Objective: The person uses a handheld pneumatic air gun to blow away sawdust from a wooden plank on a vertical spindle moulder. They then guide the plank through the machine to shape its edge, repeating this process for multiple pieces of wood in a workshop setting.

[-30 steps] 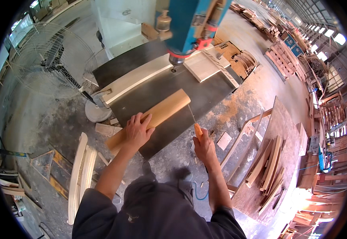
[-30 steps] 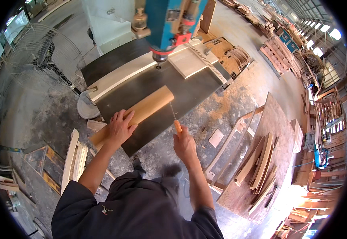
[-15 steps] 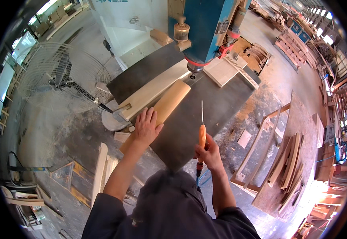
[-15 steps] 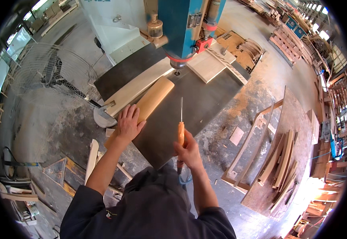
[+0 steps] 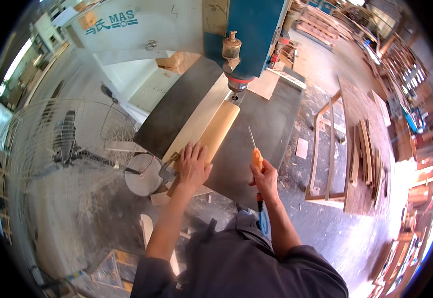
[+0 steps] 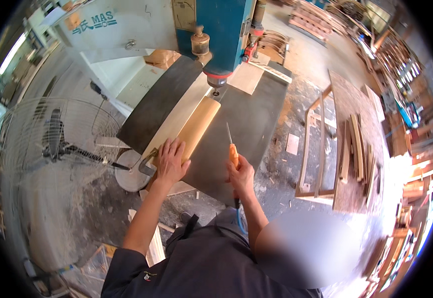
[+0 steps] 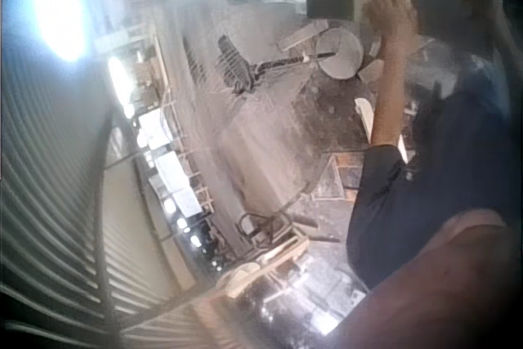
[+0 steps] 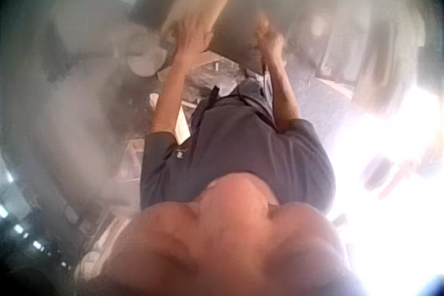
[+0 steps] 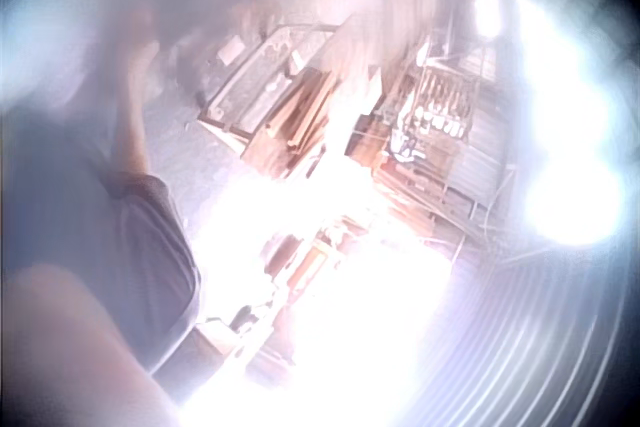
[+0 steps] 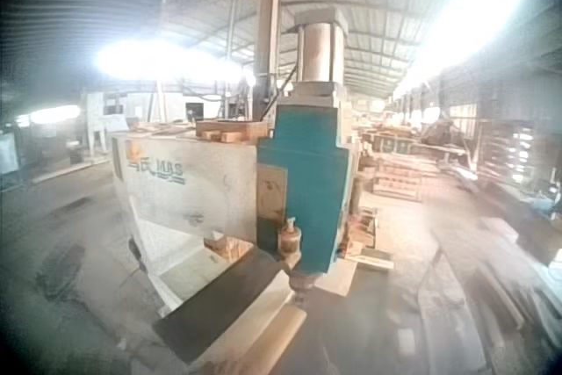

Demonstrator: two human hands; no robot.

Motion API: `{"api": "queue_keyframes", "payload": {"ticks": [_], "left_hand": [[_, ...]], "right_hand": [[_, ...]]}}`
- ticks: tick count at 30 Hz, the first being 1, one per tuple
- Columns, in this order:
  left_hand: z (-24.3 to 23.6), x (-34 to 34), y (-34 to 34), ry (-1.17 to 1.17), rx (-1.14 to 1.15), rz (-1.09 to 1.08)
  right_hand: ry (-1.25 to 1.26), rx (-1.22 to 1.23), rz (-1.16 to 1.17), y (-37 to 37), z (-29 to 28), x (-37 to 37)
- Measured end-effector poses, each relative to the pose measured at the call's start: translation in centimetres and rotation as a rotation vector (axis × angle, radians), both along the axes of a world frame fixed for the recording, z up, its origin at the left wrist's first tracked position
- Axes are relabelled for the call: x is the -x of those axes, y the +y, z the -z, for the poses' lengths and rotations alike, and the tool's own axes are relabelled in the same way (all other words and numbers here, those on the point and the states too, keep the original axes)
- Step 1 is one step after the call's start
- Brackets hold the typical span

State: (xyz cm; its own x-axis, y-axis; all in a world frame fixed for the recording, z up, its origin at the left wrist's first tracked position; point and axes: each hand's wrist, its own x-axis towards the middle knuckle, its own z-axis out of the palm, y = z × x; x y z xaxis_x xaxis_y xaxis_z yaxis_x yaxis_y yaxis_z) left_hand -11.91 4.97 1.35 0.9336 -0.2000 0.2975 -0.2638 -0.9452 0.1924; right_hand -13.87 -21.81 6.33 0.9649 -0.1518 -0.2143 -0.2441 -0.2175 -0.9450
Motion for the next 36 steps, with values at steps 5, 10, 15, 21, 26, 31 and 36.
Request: {"api": "queue_keyframes", "payload": {"ticks": [5,10,15,21,26,31,36], "left_hand": [[-0.7,5.7,4.9,0.14,0.011,0.28],[-1.7,7.1,7.5,0.302,-0.066,0.407],[-3.5,8.5,9.1,0.345,-0.121,0.48],[1.4,8.1,9.9,0.061,-0.064,0.483],[0.5,7.6,9.9,0.096,0.007,0.494],[0.4,7.6,9.8,0.093,0.037,0.496],[0.5,7.5,9.8,0.077,0.096,0.491]], "right_hand": [[0.04,0.338,0.119,1.8,0.9,-0.2],[-0.389,0.348,-0.016,6.7,2.1,-0.4],[0.059,-0.571,0.028,10.3,2.2,-4.3],[0.006,0.014,0.144,13.9,2.5,-5.7],[0.062,-0.518,0.317,16.0,4.0,-7.1],[0.034,-0.451,0.337,15.9,3.2,-8.7],[0.14,-0.353,0.295,14.9,4.8,-8.8]]}}
